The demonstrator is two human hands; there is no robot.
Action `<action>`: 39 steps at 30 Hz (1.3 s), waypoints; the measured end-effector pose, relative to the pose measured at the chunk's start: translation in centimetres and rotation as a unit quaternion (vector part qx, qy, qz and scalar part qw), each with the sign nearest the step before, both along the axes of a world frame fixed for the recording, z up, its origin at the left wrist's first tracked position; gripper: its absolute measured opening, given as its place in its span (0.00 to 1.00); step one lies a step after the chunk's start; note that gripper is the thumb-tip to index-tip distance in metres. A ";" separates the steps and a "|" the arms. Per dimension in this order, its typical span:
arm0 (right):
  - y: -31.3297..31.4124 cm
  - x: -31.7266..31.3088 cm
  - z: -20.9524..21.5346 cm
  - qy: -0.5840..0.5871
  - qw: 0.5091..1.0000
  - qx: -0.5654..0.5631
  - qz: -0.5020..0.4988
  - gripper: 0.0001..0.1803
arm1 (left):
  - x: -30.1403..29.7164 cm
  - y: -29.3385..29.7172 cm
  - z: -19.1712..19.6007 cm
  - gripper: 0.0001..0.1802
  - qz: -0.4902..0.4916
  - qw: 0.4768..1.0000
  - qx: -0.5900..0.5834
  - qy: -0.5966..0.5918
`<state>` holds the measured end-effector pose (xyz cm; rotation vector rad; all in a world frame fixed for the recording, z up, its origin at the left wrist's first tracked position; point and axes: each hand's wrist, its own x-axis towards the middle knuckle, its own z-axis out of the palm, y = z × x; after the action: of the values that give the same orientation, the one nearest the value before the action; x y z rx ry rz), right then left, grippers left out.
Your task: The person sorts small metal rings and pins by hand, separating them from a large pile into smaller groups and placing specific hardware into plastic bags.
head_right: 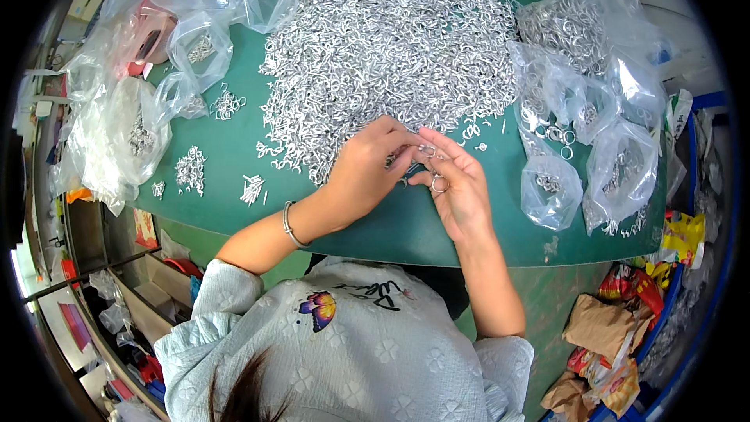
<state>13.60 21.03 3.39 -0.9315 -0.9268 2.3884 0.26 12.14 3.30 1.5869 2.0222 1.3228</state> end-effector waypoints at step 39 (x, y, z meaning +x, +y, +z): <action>6.7 7.5 6.2 0.096 0.964 -0.211 -0.131 0.12 | -21.1 -12.4 -1.8 0.08 0.371 0.905 -0.087 0.190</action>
<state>21.09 27.74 9.62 -0.8798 -0.2053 2.4267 -20.80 -0.31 1.45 1.0739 3.0876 1.0134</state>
